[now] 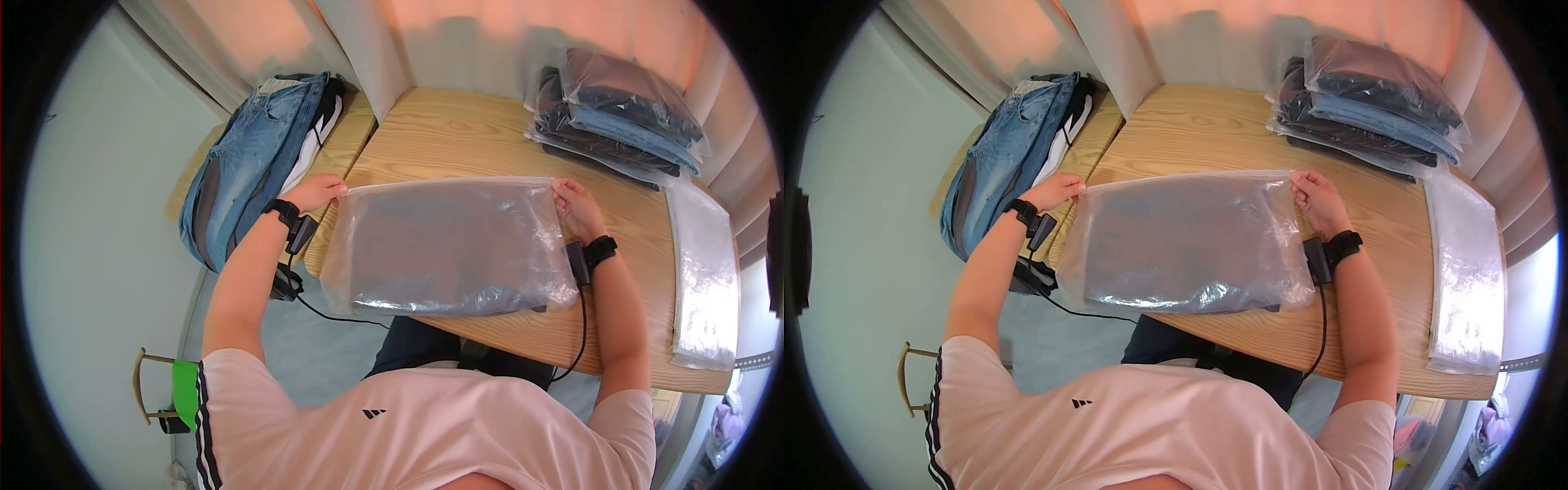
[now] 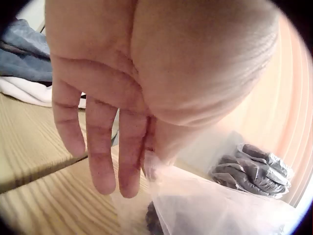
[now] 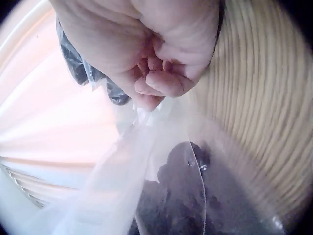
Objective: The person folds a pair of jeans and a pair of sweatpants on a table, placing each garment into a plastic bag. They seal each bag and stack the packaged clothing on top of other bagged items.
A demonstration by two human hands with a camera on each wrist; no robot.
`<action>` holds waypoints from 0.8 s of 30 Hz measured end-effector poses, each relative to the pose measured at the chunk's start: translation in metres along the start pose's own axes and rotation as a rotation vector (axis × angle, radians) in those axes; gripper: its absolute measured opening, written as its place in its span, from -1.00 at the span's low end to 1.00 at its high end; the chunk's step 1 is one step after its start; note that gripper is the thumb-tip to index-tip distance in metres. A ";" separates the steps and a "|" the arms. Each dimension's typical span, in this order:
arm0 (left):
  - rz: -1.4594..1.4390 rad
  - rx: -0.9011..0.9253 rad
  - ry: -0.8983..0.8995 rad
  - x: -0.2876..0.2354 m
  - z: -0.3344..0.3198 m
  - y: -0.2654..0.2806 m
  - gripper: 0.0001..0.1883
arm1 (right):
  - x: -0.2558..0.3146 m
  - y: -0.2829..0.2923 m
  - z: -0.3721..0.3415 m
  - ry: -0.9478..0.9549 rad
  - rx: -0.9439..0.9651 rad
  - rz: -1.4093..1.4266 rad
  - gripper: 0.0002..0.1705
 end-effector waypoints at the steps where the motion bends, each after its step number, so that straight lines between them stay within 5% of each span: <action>1: 0.022 -0.044 0.017 0.005 0.001 -0.004 -0.80 | 0.000 0.002 -0.002 0.000 -0.002 -0.011 -0.92; 3: 0.040 -0.103 0.028 0.000 -0.003 -0.006 -0.79 | 0.006 0.006 -0.003 0.060 -0.027 0.117 -0.89; 5: -0.309 -0.454 -0.007 -0.007 -0.023 -0.003 -0.71 | 0.016 0.018 -0.007 0.094 -0.077 0.124 -0.87; 9: -0.404 -0.600 -0.153 -0.068 -0.081 0.001 -0.67 | 0.037 0.047 -0.011 0.247 -0.168 0.079 -0.84; 13: -0.085 -0.415 -0.319 -0.133 -0.140 -0.028 -0.54 | 0.088 0.003 -0.052 0.396 -0.190 -0.022 -0.85; 16: 0.167 -0.355 -0.376 -0.160 -0.159 -0.062 -0.42 | 0.109 -0.071 -0.099 0.512 -0.088 -0.546 -0.87; 19: 0.241 -0.357 -0.357 -0.150 -0.159 -0.087 -0.36 | 0.069 -0.103 -0.145 0.418 0.026 -0.761 -0.90; 20: 0.259 -0.367 -0.324 -0.142 -0.159 -0.093 -0.33 | 0.053 -0.123 -0.159 0.424 0.190 -1.110 -0.83; 22: 0.278 -0.399 -0.297 -0.134 -0.157 -0.100 -0.30 | 0.019 -0.156 -0.176 0.398 0.527 -1.358 -0.43; 24: 0.293 -0.425 -0.270 -0.124 -0.152 -0.111 -0.28 | 0.000 -0.149 -0.177 0.385 0.496 -1.542 -0.31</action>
Point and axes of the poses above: each hand's wrist, its own z-axis towards the middle knuckle, its own y-axis out of the back of the hand, x = y × z, the point moved 4 cm from there along z, towards the middle knuckle, and after that the axes turned 15 degrees about z, right-handed, at the moved point
